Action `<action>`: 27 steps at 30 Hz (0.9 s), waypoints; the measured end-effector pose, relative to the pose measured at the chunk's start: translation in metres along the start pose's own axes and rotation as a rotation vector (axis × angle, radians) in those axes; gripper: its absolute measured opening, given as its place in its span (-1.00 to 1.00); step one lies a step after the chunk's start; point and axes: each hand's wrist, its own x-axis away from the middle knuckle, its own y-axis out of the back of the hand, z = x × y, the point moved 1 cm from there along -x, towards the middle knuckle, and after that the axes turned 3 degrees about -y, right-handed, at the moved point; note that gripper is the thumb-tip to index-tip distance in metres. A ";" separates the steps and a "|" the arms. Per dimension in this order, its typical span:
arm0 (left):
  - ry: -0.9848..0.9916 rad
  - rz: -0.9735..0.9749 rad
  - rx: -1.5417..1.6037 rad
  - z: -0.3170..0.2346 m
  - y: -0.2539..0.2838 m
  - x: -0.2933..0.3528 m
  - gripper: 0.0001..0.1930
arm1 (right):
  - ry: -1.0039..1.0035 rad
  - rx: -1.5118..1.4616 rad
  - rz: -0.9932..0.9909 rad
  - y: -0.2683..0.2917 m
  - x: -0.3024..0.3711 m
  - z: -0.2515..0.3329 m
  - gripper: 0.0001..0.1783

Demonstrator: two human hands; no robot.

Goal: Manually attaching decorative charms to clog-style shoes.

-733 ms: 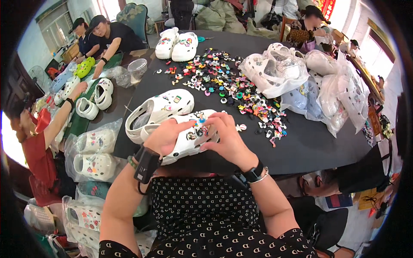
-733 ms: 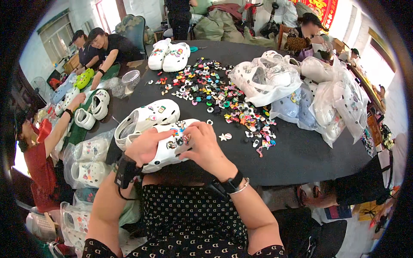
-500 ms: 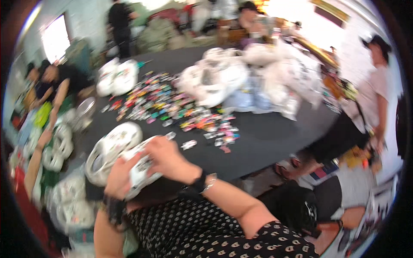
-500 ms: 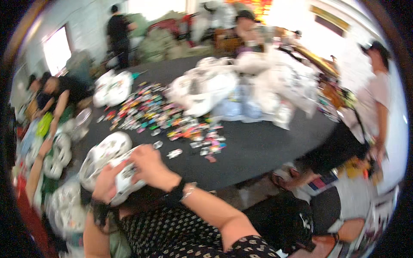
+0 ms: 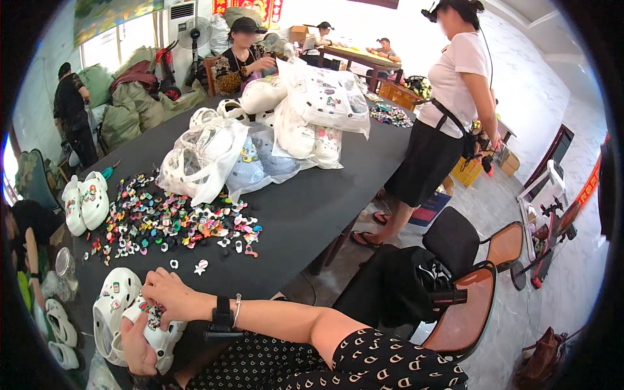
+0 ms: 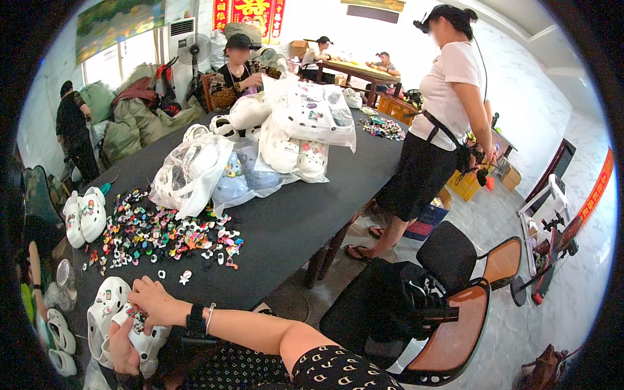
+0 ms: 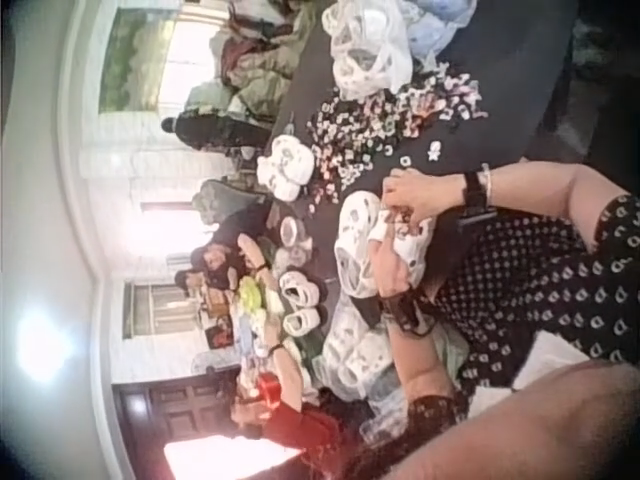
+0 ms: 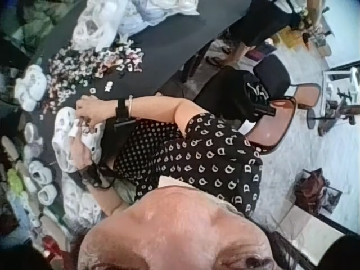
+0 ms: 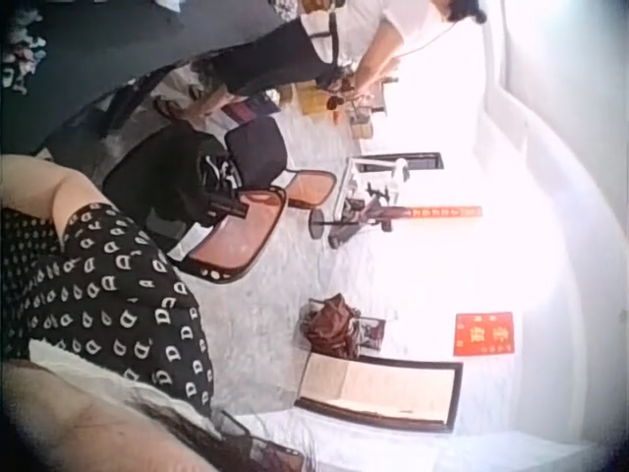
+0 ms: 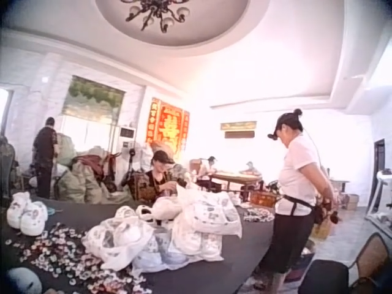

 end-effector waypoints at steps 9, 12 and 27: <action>-0.024 -0.082 -0.018 0.004 0.002 0.001 -0.67 | 0.019 -0.100 -0.091 -0.006 0.007 -0.005 -0.44; -0.024 -0.053 -0.020 0.008 0.006 -0.002 -0.68 | 0.056 -0.113 -0.139 -0.006 0.011 -0.005 -0.47; -0.046 -0.028 0.035 0.005 -0.011 -0.004 -0.73 | 0.310 -0.019 -0.234 -0.002 0.003 -0.016 -0.67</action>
